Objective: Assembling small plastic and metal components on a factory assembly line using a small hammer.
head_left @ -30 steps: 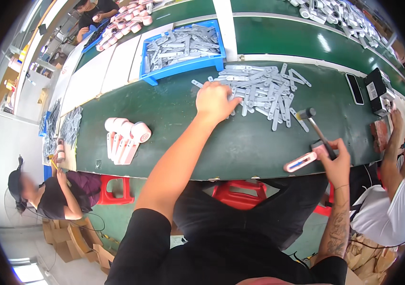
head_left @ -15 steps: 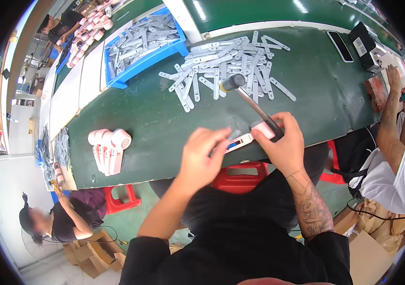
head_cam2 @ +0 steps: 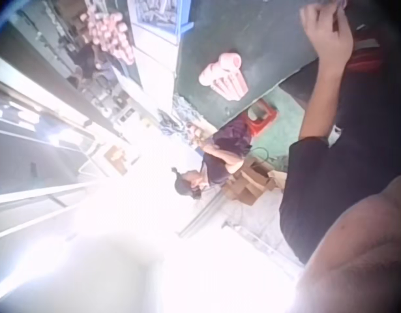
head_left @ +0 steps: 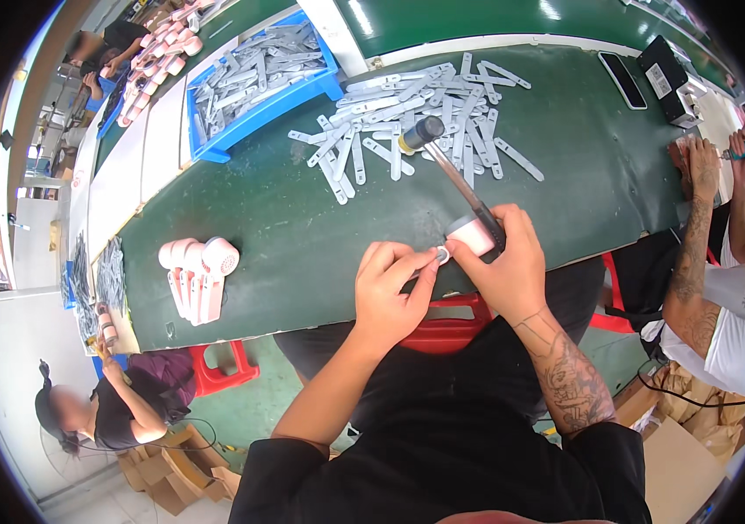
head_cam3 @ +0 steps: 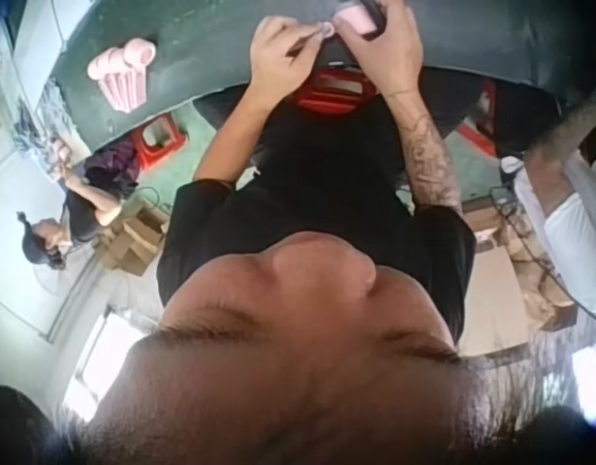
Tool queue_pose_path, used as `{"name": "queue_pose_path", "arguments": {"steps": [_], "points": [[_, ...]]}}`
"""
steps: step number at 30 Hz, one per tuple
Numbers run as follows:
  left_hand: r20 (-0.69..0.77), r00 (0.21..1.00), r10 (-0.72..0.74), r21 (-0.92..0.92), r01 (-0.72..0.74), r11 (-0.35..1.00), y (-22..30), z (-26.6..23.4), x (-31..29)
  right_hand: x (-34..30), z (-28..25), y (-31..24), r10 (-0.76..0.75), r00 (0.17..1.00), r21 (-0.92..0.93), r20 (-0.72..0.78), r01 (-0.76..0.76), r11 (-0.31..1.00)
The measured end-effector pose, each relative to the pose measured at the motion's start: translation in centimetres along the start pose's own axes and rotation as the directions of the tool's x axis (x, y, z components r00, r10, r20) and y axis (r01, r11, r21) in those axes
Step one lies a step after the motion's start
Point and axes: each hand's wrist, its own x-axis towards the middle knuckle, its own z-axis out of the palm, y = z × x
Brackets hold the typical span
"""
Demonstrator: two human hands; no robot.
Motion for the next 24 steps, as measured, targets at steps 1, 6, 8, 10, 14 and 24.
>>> {"name": "queue_pose_path", "arguments": {"steps": [1, 6, 8, 10, 14, 24], "points": [[0.000, 1.000, 0.000, -0.002, 0.000, 1.000, 0.1, 0.1, 0.0, 0.0, 0.0, 0.1, -0.006, 1.000, -0.002, 0.000, 0.006, 1.000], [-0.023, 0.999, -0.048, 0.005, 0.048, 0.999, 0.0, 0.3, -0.6, -0.6, -2.1, 1.4, -0.104, 0.994, 0.030, 0.041, 0.103, 0.994], [-0.035, 0.999, -0.036, 0.013, 0.037, 0.999, 0.0, 0.5, -0.7, -1.9, -4.2, 1.1, -0.074, 0.995, 0.052, 0.068, 0.070, 0.996], [-0.050, 0.998, -0.028, 0.037, 0.030, 0.999, -0.1, 0.3, -0.9, -3.3, -5.9, 2.2, -0.132, 0.984, 0.076, 0.122, 0.123, 0.990], [-0.045, 0.998, -0.033, 0.037, 0.035, 0.999, -0.3, 0.5, -1.1, -5.8, -8.9, 2.3, -0.066, 0.977, 0.057, 0.205, 0.056, 0.997], [0.010, 0.971, -0.239, -0.215, 0.236, 0.948, -0.4, 0.8, -1.2, -6.7, -9.9, 1.6, -0.141, 0.942, -0.143, 0.304, 0.191, 0.971]]}}
